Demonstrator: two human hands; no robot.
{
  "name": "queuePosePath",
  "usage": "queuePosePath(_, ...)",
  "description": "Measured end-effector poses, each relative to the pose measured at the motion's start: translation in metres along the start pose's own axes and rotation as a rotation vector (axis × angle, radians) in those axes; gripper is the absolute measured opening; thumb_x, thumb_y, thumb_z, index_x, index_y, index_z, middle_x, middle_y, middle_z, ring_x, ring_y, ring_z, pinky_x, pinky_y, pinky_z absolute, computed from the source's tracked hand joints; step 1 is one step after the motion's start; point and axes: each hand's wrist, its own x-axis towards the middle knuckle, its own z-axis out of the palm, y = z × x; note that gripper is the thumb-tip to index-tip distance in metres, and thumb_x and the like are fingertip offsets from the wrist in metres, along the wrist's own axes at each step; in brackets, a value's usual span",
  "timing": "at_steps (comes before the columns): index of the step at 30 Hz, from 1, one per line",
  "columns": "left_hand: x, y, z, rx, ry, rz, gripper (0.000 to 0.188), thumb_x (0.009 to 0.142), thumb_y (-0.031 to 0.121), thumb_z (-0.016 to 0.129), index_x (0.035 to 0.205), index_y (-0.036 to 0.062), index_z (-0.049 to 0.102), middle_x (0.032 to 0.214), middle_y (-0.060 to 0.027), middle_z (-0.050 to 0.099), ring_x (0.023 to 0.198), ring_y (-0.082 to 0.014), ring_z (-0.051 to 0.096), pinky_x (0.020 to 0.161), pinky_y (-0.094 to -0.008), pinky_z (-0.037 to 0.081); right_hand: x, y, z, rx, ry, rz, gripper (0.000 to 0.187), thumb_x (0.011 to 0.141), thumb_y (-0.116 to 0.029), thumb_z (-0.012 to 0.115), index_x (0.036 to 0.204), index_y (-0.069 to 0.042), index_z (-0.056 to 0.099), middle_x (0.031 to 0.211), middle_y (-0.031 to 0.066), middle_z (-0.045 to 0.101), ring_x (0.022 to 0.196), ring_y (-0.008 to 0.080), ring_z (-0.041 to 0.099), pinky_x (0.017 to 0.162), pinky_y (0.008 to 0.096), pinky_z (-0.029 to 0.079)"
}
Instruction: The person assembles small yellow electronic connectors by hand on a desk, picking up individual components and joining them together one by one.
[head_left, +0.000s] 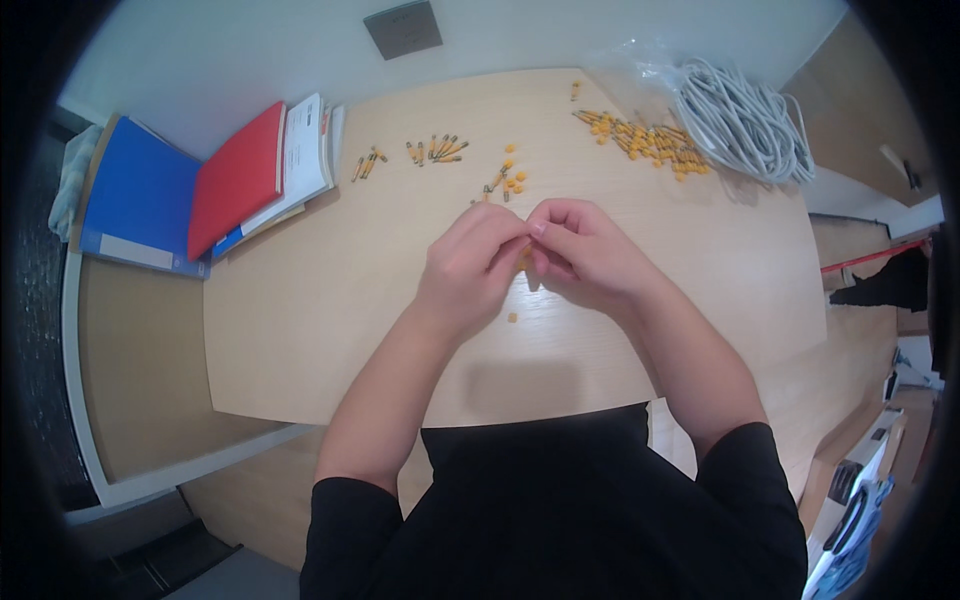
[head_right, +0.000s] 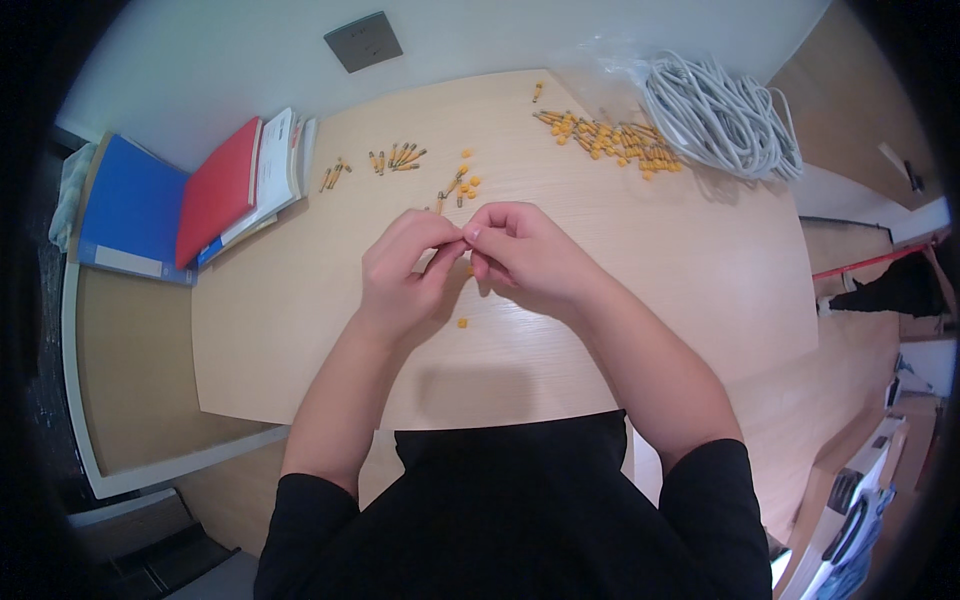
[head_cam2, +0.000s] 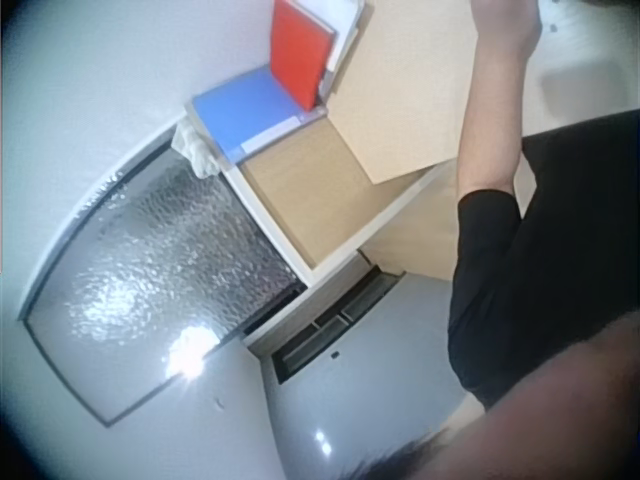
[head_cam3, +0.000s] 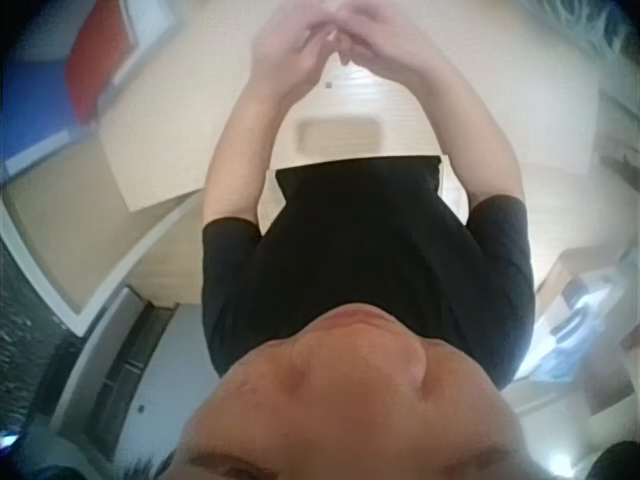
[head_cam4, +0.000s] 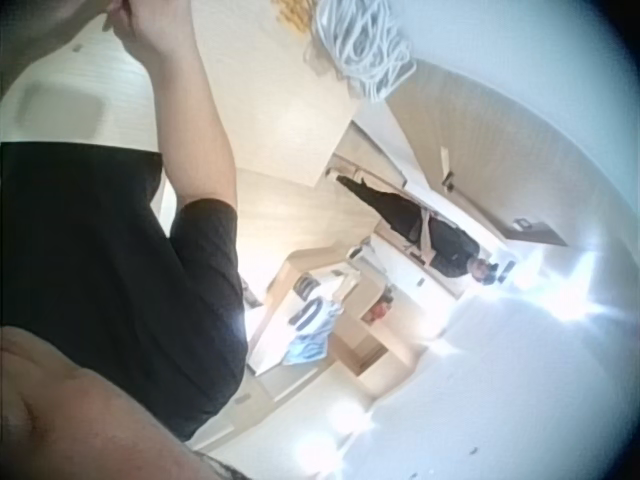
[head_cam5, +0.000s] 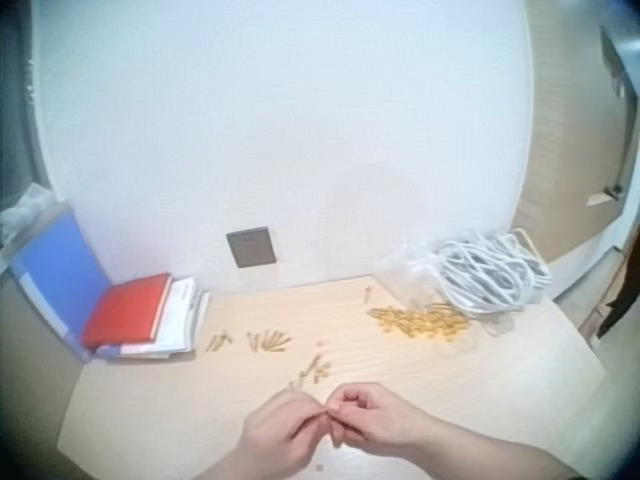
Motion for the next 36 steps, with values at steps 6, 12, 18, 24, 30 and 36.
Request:
queuePosePath(6, -0.001, 0.003, 0.001, -0.068, 0.021, -0.029, 0.023, 0.079, -0.014, 0.075, 0.098, -0.0012, 0.069, 0.088, -0.0121, 0.068, 0.079, -0.0218, 0.067, 0.067, -0.0304, 0.056, 0.001, -0.003, -0.005, 0.048, -0.042, 0.027, 0.006, 0.098, -0.005, 0.06, 0.094, -0.003, 0.063, 0.073, 0.0057, 0.065, 0.052, 0.0054, 0.047, 0.05, 0.0208, 0.038)
queuePosePath(12, -0.002, 0.005, 0.004, -0.161, 0.058, -0.281, 0.007, 0.088, -0.003, 0.072, 0.093, -0.0018, 0.067, 0.082, -0.0139, 0.066, 0.073, -0.0276, 0.067, 0.061, -0.0358, 0.053, 0.0, -0.005, -0.009, -0.019, 0.042, -0.026, 0.003, 0.094, -0.003, 0.063, 0.092, -0.002, 0.064, 0.074, 0.0064, 0.066, 0.054, 0.0055, 0.051, 0.048, 0.0218, 0.038)
queuePosePath(18, -0.005, -0.002, -0.002, 0.004, -0.121, -0.316, 0.024, 0.098, 0.008, 0.057, 0.077, -0.0028, 0.061, 0.064, -0.0125, 0.058, 0.056, -0.0224, 0.057, 0.056, -0.0343, 0.044, -0.002, -0.004, -0.001, -0.009, 0.098, -0.065, 0.002, 0.092, -0.002, 0.065, 0.093, -0.003, 0.064, 0.076, 0.0063, 0.069, 0.054, 0.0073, 0.052, 0.048, 0.0224, 0.039)
queuePosePath(24, -0.006, -0.006, 0.002, -0.08, -0.083, -0.295, 0.011, 0.095, 0.001, 0.06, 0.086, -0.002, 0.065, 0.072, -0.0133, 0.061, 0.058, -0.0241, 0.057, 0.057, -0.0342, 0.046, -0.005, -0.014, -0.006, -0.108, 0.088, -0.07, 0.002, 0.092, -0.003, 0.064, 0.094, -0.003, 0.064, 0.077, 0.0045, 0.069, 0.059, 0.0058, 0.054, 0.055, 0.0223, 0.045)
queuePosePath(30, -0.007, -0.006, 0.001, -0.105, -0.079, -0.266, 0.006, 0.095, 0.0, 0.061, 0.095, -0.002, 0.067, 0.079, -0.0111, 0.062, 0.062, -0.019, 0.057, 0.057, -0.0308, 0.046, -0.005, -0.012, -0.004, -0.048, 0.109, -0.094, 0.004, 0.092, -0.002, 0.066, 0.095, -0.003, 0.064, 0.079, 0.0061, 0.071, 0.057, 0.0048, 0.053, 0.051, 0.0208, 0.04)
queuePosePath(36, -0.008, -0.004, 0.0, -0.154, -0.085, -0.341, 0.006, 0.095, 0.002, 0.062, 0.096, -0.0016, 0.067, 0.08, -0.0095, 0.062, 0.062, -0.0151, 0.056, 0.058, -0.0286, 0.045, -0.005, -0.012, -0.004, -0.08, 0.113, -0.164, 0.007, 0.091, 0.001, 0.067, 0.095, -0.004, 0.065, 0.082, 0.008, 0.073, 0.057, 0.0038, 0.051, 0.049, 0.021, 0.037)
